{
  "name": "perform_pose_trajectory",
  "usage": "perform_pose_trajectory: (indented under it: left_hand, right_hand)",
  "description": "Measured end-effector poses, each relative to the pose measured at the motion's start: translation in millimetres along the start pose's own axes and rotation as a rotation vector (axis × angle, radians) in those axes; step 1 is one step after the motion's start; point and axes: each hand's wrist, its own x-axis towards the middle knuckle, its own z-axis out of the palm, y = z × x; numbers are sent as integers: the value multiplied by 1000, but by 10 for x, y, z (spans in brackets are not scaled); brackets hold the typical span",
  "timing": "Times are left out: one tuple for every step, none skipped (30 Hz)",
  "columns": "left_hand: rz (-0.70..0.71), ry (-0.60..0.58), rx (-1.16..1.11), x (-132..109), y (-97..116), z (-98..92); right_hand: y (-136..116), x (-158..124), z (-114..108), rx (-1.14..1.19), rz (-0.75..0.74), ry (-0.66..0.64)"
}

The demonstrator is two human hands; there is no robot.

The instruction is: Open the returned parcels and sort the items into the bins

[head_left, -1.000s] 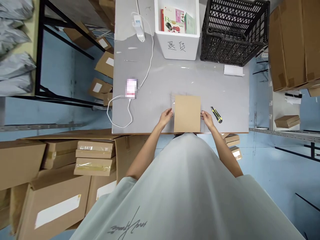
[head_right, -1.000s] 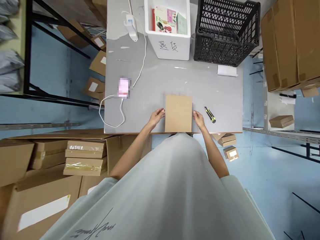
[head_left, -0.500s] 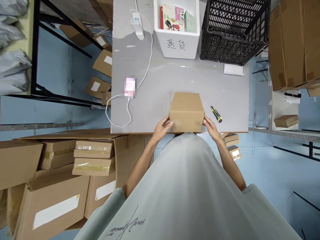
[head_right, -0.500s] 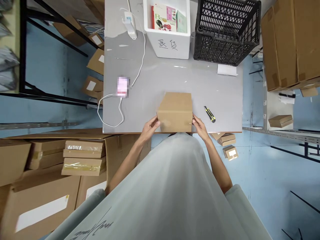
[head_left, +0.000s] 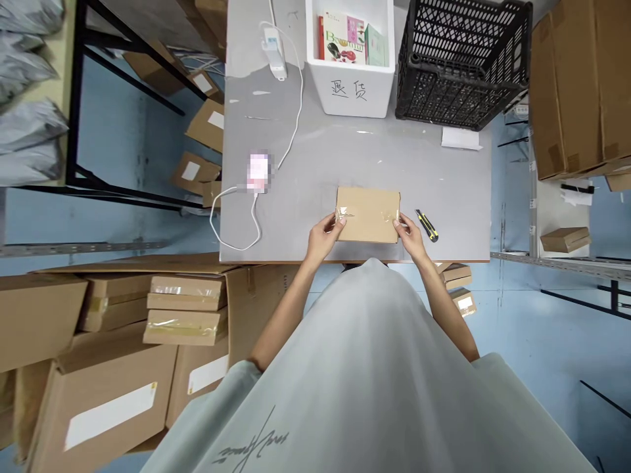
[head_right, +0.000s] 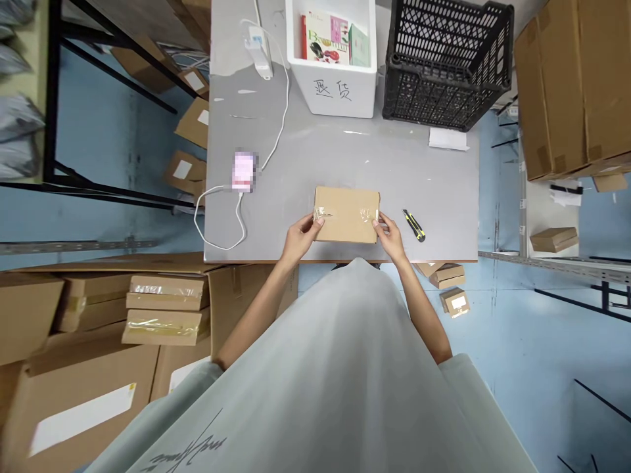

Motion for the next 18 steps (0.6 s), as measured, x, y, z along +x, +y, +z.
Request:
perform_pose_trajectory:
  left_hand:
    - [-8, 0, -7, 3, -5, -3]
    - [-19, -3, -14, 10, -5, -6]
    - [-26, -8, -20, 21, -2, -8]
    - [-27, -18, -24, 29, 7, -8]
    - [-19, -29, -23, 33, 22, -3]
    - [-3, -38, -17, 26, 45, 7]
    - [23, -42, -4, 7, 78, 23]
    - [59, -43, 20, -25, 121, 46]
    - [106, -35, 58, -70, 175, 73]
    - [164, -22, 111, -124, 236, 105]
    - [229, -7, 178, -183, 303, 141]
    - [297, 6, 254, -241, 368, 179]
    - [358, 14, 330, -293, 427, 221]
    - [410, 14, 398, -335, 474, 267]
    - [449, 6, 455, -365, 506, 316]
    - [476, -10, 504, -384, 520, 370]
    - [492, -32, 548, -393, 516, 428]
    - [503, -59, 591, -395, 497, 491]
  right_hand:
    - [1, -9, 7, 0, -2, 3]
    - [-6, -17, 10, -4, -3, 3]
    - [-19, -23, 8, -11, -6, 0]
    - [-36, -27, 1, -18, -9, -7]
    - [-53, -30, -14, -23, -16, -13]
    - [-66, -32, -36, -23, -29, -19]
    - [-73, -32, -66, -15, -46, -26]
    - [-71, -30, -101, 1, -61, -36]
    - [-57, -27, -138, 26, -67, -48]
    - [-29, -21, -172, 59, -60, -63]
    - [11, -12, -199, 96, -37, -79]
    - [63, -2, -212, 134, -2, -96]
    - [125, 11, -210, 170, 37, -110]
    - [194, 25, -191, 205, 75, -118]
    - [266, 41, -157, 238, 110, -122]
    - [339, 56, -113, 267, 146, -118]
    - [410, 71, -63, 293, 184, -104]
    - [476, 84, -17, 316, 225, -80]
